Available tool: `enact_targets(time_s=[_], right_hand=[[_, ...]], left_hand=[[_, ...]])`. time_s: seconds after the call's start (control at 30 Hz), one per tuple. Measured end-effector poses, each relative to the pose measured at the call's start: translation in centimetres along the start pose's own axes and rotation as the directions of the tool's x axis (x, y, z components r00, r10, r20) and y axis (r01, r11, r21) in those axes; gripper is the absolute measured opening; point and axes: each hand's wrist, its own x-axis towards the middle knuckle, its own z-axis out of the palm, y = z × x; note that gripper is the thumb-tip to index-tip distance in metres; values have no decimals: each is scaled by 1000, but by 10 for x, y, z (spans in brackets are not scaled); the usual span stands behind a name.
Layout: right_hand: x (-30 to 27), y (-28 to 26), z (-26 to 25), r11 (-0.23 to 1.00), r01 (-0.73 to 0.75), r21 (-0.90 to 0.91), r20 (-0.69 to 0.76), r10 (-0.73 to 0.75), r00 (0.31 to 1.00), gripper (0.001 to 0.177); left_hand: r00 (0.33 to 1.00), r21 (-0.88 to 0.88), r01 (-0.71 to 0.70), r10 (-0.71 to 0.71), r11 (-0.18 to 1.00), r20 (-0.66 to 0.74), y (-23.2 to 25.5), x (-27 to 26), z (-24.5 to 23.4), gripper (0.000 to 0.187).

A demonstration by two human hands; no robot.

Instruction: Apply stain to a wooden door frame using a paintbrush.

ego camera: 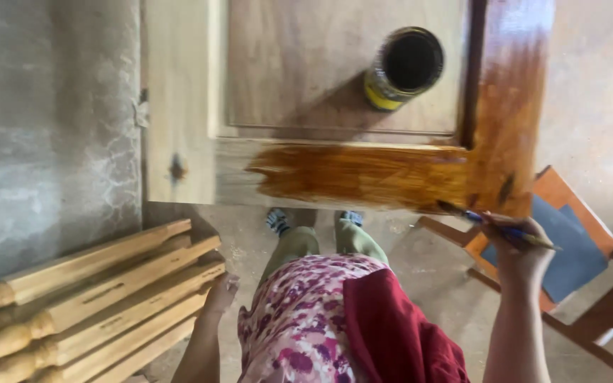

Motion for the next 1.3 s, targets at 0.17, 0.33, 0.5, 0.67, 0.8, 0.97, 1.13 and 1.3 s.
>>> enact_targets(time_s=[0.17,0.33,0.5,0.67,0.8,0.97,1.13,1.3], right_hand=[[-39,-26,78,990,-124,72,-98,130,987,26],[-79,-61,223,898,-72,433,-108,131,986,26],[-76,-16,245,987,-7,163,92,-8,996,25],[-49,44,145,930,68,-361,117,-27,993,16],[-30,43,47,933,107,-344,66,-89,994,20],[-29,54,13,941,240,-240,-12,-250,968,29],[-70,-8,145,961,222,-164,126,-202,971,15],[-98,-66,247,995,58,76,165,-70,984,15]], left_hand=[[1000,-160,21,-19,987,14,-11,7,-75,39],[1000,118,23,-22,993,-3,-71,64,-92,28],[999,28,-41,41,999,23,-61,58,-129,27],[997,127,-64,58,990,51,-56,68,-155,26],[997,29,-72,71,997,43,-46,78,-176,31],[986,62,-168,168,984,15,-52,79,-189,28],[992,-80,-114,117,990,43,-89,93,-165,30],[989,0,-131,131,991,65,-83,84,-164,25]])
